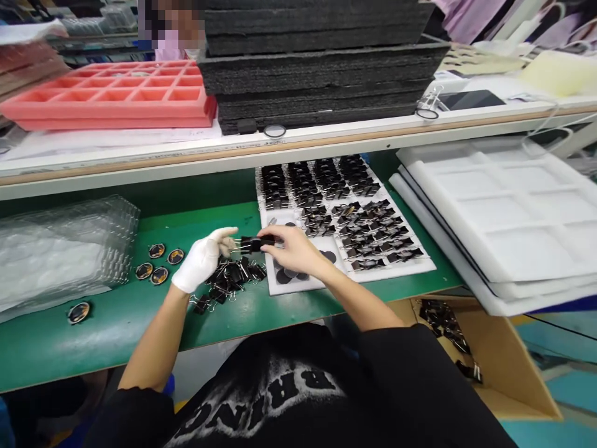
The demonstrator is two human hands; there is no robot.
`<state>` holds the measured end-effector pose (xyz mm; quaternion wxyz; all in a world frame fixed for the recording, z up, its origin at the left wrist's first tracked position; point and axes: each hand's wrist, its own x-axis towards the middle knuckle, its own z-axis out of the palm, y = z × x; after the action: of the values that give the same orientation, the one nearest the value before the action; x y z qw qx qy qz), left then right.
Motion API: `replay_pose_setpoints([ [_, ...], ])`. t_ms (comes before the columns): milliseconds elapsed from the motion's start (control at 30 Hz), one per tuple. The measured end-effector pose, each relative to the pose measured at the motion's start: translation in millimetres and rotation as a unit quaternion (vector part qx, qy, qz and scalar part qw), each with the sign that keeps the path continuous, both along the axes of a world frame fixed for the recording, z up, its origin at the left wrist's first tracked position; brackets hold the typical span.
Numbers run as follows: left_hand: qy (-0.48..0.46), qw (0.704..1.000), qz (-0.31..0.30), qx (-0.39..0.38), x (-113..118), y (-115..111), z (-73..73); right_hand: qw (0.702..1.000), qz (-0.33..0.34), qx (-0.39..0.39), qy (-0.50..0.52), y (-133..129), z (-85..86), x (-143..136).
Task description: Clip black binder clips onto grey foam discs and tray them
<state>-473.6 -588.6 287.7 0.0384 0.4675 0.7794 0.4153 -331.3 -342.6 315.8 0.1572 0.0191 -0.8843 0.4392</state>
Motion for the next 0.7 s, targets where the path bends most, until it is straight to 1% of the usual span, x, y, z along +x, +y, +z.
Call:
replay_pose_setpoints([
  [67, 0.006, 0.999, 0.016, 0.029, -7.3, -3.6, -2.9, 0.998, -0.033, 0.041, 0.04, 34.6, 3.3, 23.4],
  [100, 0.011, 0.999, 0.033, 0.027, -11.1, -4.9, -3.7, 0.996, -0.043, 0.064, 0.05, 54.0, 3.9, 34.7],
  [200, 0.015, 0.997, 0.075, -0.008, -19.9, -6.4, -4.9, 0.994, -0.035, 0.1, 0.017, 103.8, -1.7, 61.9],
  [267, 0.022, 0.996, 0.082, -0.028, -22.3, -5.6, -5.7, 0.988, -0.036, 0.147, -0.02, 122.0, -11.3, 71.2],
  [300, 0.026, 0.996, 0.083, -0.037, -22.6, -5.0, -6.3, 0.981, -0.05, 0.186, -0.037, 126.4, -17.0, 73.1],
  [367, 0.03, 0.995, 0.082, -0.049, -22.3, -3.5, -7.5, 0.956, -0.084, 0.273, -0.065, 129.4, -28.1, 73.2],
  [433, 0.025, 0.995, 0.081, -0.056, -22.1, -2.4, -8.6, 0.936, -0.094, 0.327, -0.087, 130.0, -36.5, 70.7],
  [500, 0.021, 0.995, 0.083, -0.06, -22.6, -2.0, -9.4, 0.93, -0.082, 0.344, -0.095, 131.9, -41.1, 68.7],
  [567, 0.021, 0.994, 0.085, -0.065, -23.9, -2.3, -10.0, 0.926, -0.081, 0.359, -0.084, 133.9, -42.0, 69.4],
  [633, 0.024, 0.993, 0.091, -0.069, -25.7, -3.3, -10.3, 0.914, -0.111, 0.384, -0.063, 131.5, -40.3, 73.6],
  [700, 0.027, 0.992, 0.101, -0.073, -27.7, -4.9, -10.7, 0.9, -0.146, 0.407, -0.053, 120.6, -38.7, 80.4],
])
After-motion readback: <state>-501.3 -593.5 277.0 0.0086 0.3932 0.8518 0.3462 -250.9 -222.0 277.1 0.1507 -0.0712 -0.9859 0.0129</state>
